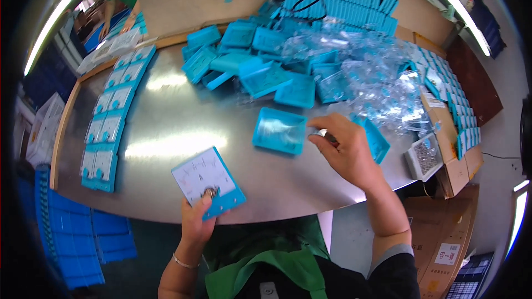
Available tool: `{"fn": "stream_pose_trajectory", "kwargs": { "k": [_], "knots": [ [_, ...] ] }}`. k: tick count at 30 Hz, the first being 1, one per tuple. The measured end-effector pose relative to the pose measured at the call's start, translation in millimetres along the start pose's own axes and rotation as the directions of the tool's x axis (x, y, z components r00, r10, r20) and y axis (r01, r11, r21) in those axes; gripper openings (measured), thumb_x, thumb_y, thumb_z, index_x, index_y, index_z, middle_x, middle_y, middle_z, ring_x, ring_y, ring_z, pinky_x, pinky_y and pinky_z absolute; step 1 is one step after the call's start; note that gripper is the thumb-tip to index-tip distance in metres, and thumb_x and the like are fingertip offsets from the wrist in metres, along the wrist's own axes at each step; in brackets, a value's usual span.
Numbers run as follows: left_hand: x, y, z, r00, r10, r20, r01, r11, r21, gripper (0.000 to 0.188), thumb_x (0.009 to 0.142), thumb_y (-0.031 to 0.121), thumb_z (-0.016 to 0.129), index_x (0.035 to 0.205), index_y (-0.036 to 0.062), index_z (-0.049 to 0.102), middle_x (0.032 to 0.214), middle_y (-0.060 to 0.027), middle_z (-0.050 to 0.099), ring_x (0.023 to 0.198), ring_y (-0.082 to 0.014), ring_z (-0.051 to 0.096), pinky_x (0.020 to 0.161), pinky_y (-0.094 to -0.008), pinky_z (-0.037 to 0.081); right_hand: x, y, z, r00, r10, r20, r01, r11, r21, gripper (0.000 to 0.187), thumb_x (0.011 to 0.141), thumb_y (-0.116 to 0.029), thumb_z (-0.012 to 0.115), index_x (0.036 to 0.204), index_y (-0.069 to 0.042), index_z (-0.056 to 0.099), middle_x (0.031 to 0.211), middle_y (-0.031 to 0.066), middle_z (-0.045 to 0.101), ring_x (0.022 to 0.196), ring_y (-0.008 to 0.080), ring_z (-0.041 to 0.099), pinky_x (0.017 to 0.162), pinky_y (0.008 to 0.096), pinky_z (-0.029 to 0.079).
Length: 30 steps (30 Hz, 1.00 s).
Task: Assembling analog ammeters by attaching components and protective covers at a workbench.
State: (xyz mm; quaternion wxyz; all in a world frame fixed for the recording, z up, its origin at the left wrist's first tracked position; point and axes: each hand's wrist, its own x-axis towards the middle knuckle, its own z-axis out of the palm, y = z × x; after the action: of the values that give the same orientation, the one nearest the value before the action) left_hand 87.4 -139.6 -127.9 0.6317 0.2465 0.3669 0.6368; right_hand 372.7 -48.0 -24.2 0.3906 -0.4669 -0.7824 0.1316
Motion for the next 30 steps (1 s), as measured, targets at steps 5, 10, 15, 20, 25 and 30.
{"fn": "stream_pose_trajectory", "kwargs": {
  "k": [5, 10, 15, 20, 25, 30],
  "knots": [
    [4, 15, -10, 0.99, 0.124, -0.07, -0.127, 0.991, -0.041, 0.032, 0.085, 0.009, 0.056, 0.115, -0.0001, 0.048, 0.099, -0.0112, 0.06, 0.08, -0.0225, 0.065, 0.063, -0.0367, 0.058, 25, -23, 56, 0.746, -0.347, 0.569, 0.364, 0.927, 0.087, 0.011, 0.08, -0.007, 0.062, 0.09, -0.005, 0.063, 0.082, 0.011, 0.057, 0.077, 0.0285, 0.06, 0.061, 0.0379, 0.047],
    [0, 20, -18, 0.983, 0.148, -0.11, -0.154, 0.987, -0.051, 0.03, 0.086, 0.008, 0.055, 0.114, 0.0002, 0.048, 0.1, -0.0107, 0.06, 0.081, -0.0216, 0.065, 0.063, -0.036, 0.058, 13, -34, 124, 0.506, -0.43, 0.748, 0.534, 0.837, 0.121, 0.018, 0.079, -0.011, 0.062, 0.096, -0.005, 0.061, 0.091, 0.0113, 0.057, 0.084, 0.0305, 0.059, 0.068, 0.0404, 0.048],
    [-9, 26, -39, 0.972, 0.17, -0.164, -0.184, 0.98, -0.076, 0.029, 0.087, 0.008, 0.054, 0.114, 0.0012, 0.049, 0.1, -0.0101, 0.06, 0.081, -0.0219, 0.065, 0.063, -0.0366, 0.058, -29, -26, 98, 0.788, -0.204, 0.581, 0.229, 0.973, 0.032, 0.036, 0.077, -0.02, 0.068, 0.111, -0.012, 0.059, 0.121, 0.0177, 0.05, 0.083, 0.0329, 0.062, 0.07, 0.04, 0.051],
    [2, 17, -35, 0.985, 0.133, -0.112, -0.143, 0.985, -0.093, 0.028, 0.087, 0.008, 0.054, 0.114, 0.0012, 0.049, 0.099, -0.0099, 0.06, 0.081, -0.0221, 0.065, 0.064, -0.0372, 0.058, -49, -10, 112, 0.883, -0.038, 0.469, 0.105, 0.987, -0.119, 0.046, 0.075, -0.03, 0.071, 0.118, -0.018, 0.06, 0.137, 0.0278, 0.034, 0.084, 0.037, 0.064, 0.068, 0.0405, 0.053],
    [3, 11, -22, 0.987, 0.125, -0.104, -0.133, 0.989, -0.068, 0.027, 0.087, 0.007, 0.054, 0.112, 0.0009, 0.05, 0.098, -0.0099, 0.06, 0.081, -0.0222, 0.065, 0.064, -0.0373, 0.058, -49, -4, 110, 0.889, -0.085, 0.45, 0.118, 0.992, -0.046, 0.046, 0.075, -0.03, 0.071, 0.118, -0.019, 0.061, 0.137, 0.0274, 0.035, 0.087, 0.0375, 0.063, 0.07, 0.0393, 0.053],
    [-3, 12, -24, 0.988, 0.112, -0.107, -0.118, 0.992, -0.049, 0.026, 0.087, 0.007, 0.054, 0.112, 0.0007, 0.049, 0.098, -0.0102, 0.06, 0.081, -0.022, 0.065, 0.064, -0.0369, 0.058, -45, -6, 106, 0.887, -0.074, 0.456, 0.093, 0.995, -0.019, 0.044, 0.075, -0.025, 0.071, 0.117, -0.016, 0.061, 0.136, 0.0231, 0.038, 0.077, 0.0286, 0.065, 0.074, 0.0376, 0.052]
  ]
}}
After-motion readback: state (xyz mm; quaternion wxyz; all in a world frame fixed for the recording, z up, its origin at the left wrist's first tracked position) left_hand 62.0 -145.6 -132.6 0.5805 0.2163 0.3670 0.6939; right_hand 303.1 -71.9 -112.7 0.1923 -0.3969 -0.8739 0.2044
